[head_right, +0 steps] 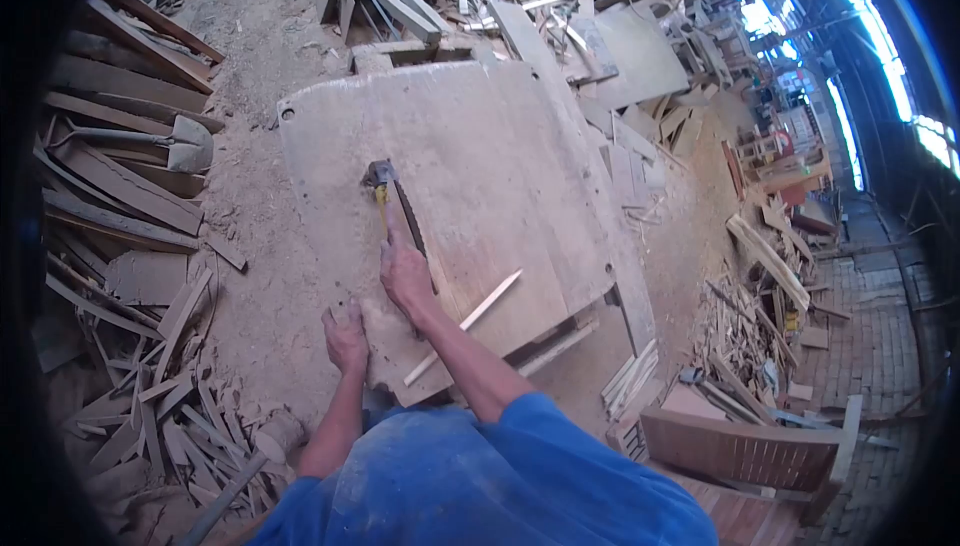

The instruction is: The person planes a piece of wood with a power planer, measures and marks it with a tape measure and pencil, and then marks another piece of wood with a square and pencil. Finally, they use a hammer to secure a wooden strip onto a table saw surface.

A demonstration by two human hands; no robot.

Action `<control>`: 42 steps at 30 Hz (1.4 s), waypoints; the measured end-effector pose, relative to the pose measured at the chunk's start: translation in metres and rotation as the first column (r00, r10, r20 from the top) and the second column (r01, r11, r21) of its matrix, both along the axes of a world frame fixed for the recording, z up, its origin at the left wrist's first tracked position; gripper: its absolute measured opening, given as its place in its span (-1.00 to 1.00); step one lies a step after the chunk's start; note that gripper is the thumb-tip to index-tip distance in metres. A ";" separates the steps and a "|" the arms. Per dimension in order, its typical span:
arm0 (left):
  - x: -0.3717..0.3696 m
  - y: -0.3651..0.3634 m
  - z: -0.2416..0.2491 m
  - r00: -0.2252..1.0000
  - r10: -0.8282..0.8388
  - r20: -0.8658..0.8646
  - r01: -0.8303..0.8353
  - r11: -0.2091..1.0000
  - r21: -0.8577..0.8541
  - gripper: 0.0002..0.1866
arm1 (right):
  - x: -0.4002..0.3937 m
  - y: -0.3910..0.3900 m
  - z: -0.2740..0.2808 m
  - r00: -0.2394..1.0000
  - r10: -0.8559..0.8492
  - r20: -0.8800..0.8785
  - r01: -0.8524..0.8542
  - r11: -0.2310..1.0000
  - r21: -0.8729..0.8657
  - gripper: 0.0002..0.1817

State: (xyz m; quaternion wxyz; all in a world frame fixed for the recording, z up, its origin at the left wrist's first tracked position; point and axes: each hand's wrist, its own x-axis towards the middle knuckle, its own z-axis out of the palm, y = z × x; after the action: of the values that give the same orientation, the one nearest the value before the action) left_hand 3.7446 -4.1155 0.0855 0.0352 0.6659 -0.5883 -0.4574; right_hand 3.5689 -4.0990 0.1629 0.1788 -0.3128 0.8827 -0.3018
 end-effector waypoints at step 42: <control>0.004 0.007 -0.034 1.000 -0.014 -0.004 0.014 1.000 0.004 0.13 | -0.045 -0.067 -0.001 0.993 -0.002 0.120 0.017 0.993 -0.118 -0.27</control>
State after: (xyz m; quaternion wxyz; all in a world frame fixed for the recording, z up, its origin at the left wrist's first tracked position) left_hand 3.7483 -4.1083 0.0513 0.0319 0.6610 -0.5918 -0.4602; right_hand 3.5238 -4.1659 0.1619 0.2112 -0.2999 0.8524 -0.3727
